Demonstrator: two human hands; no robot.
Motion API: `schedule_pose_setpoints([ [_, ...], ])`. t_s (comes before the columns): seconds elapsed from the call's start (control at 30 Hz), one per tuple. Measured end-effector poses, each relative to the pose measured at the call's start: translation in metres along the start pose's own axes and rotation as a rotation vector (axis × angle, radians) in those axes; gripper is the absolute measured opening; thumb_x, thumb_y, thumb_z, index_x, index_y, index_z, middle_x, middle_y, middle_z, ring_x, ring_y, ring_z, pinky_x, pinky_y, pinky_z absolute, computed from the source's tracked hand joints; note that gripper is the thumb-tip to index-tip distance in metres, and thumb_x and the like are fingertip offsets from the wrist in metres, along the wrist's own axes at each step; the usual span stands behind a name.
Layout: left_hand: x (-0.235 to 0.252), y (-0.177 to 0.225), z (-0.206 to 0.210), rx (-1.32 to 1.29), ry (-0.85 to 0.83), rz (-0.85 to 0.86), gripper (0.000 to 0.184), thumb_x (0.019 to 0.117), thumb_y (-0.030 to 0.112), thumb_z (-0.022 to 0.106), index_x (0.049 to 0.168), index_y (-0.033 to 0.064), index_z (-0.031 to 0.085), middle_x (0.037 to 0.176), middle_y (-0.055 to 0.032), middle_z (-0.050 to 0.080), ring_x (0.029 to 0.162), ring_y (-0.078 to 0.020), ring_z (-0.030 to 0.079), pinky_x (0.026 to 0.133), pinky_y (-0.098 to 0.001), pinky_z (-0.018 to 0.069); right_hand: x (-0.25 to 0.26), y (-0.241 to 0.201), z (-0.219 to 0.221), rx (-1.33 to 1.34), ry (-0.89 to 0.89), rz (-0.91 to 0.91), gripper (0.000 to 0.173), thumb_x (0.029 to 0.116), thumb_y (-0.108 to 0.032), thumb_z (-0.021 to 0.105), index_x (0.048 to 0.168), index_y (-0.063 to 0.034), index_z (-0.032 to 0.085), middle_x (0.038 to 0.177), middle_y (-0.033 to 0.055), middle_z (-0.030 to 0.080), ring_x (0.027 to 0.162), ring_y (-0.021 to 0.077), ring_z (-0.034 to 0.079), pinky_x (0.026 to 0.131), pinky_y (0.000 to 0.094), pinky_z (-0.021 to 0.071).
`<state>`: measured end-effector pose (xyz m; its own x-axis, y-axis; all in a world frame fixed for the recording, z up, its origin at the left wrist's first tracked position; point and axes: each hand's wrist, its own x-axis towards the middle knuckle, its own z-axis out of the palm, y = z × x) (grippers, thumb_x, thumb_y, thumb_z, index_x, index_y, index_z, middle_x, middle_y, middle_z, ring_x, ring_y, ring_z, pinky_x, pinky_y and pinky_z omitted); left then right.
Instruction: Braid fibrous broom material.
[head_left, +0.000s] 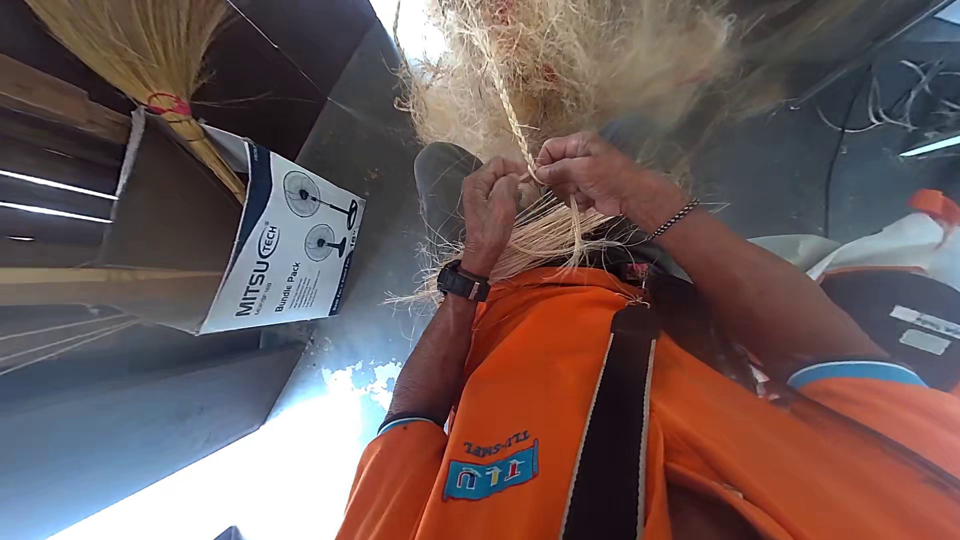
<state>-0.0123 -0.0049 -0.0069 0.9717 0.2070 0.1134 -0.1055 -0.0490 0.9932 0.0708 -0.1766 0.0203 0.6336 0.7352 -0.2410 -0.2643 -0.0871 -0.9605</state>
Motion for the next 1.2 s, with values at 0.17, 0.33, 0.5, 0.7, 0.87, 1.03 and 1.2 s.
schedule_pose_setpoints([
  [0.17,0.001,-0.006,0.007,-0.096,0.05,-0.021,0.009,0.0959,0.004,0.064,0.087,0.0041,0.066,0.063,0.0031,0.057,0.045,-0.0039,0.044,0.042,-0.021,0.0382,0.0,-0.002,-0.003,-0.311,0.021,-0.133,0.02,0.1015,-0.008,0.059,0.082,-0.005,0.06,0.061,-0.0015,0.049,0.048,0.0052,0.041,0.045,0.021,0.0327],
  [0.33,-0.004,-0.005,0.015,0.241,0.135,0.145,0.008,0.0935,0.002,0.064,0.086,0.0006,0.066,0.068,0.0,0.06,0.056,-0.0031,0.053,0.054,-0.0211,0.0465,-0.006,-0.012,-0.001,-0.461,0.052,-0.091,0.015,0.103,-0.007,0.057,0.089,-0.0027,0.061,0.067,0.0025,0.059,0.054,0.0074,0.054,0.053,0.0214,0.0461],
  [0.5,-0.003,-0.009,0.02,0.247,0.151,0.042,0.012,0.0937,0.005,0.064,0.082,0.004,0.064,0.064,0.0027,0.057,0.055,-0.0031,0.051,0.054,-0.0223,0.0445,-0.018,-0.003,0.007,-0.778,0.067,-0.271,0.009,0.0996,-0.007,0.056,0.094,-0.0033,0.063,0.079,0.0072,0.061,0.066,0.0165,0.059,0.063,0.0363,0.052],
  [0.7,-0.002,-0.007,0.017,-0.213,0.071,-0.233,0.024,0.0965,0.003,0.058,0.074,0.0087,0.056,0.054,0.0034,0.046,0.04,-0.0047,0.035,0.038,-0.02,0.0306,-0.029,0.018,0.017,-1.376,0.109,-0.411,0.029,0.0945,-0.007,0.05,0.116,-0.0095,0.069,0.067,0.017,0.061,0.062,0.0416,0.064,0.053,0.0572,0.0461],
  [0.87,-0.005,-0.007,0.017,-0.229,0.05,-0.242,0.02,0.0987,0.004,0.06,0.079,0.008,0.059,0.06,0.0027,0.053,0.042,-0.0039,0.038,0.039,-0.0193,0.0329,-0.033,0.016,0.014,-1.484,0.071,-0.468,0.043,0.0919,-0.003,0.05,0.129,-0.0114,0.068,0.066,0.0157,0.061,0.059,0.0387,0.063,0.052,0.0531,0.0451],
  [1.03,-0.008,0.009,0.011,-0.101,0.064,-0.061,0.016,0.0995,0.004,0.057,0.084,0.0062,0.062,0.061,0.005,0.052,0.045,-0.0029,0.04,0.042,-0.0201,0.0353,-0.053,0.017,-0.037,-1.248,-0.044,-0.399,0.024,0.096,-0.009,0.056,0.113,-0.0084,0.072,0.085,0.0175,0.071,0.074,0.04,0.07,0.064,0.0634,0.0531],
  [1.2,-0.014,0.023,-0.001,0.096,0.059,0.042,0.012,0.1004,0.004,0.056,0.091,0.0015,0.064,0.068,0.0026,0.057,0.056,-0.003,0.05,0.054,-0.0205,0.0441,-0.107,-0.006,-0.136,-0.888,0.253,-0.115,0.026,0.093,-0.023,0.07,0.108,-0.0015,0.074,0.119,0.0159,0.069,0.112,0.0269,0.066,0.101,0.0487,0.0536],
])
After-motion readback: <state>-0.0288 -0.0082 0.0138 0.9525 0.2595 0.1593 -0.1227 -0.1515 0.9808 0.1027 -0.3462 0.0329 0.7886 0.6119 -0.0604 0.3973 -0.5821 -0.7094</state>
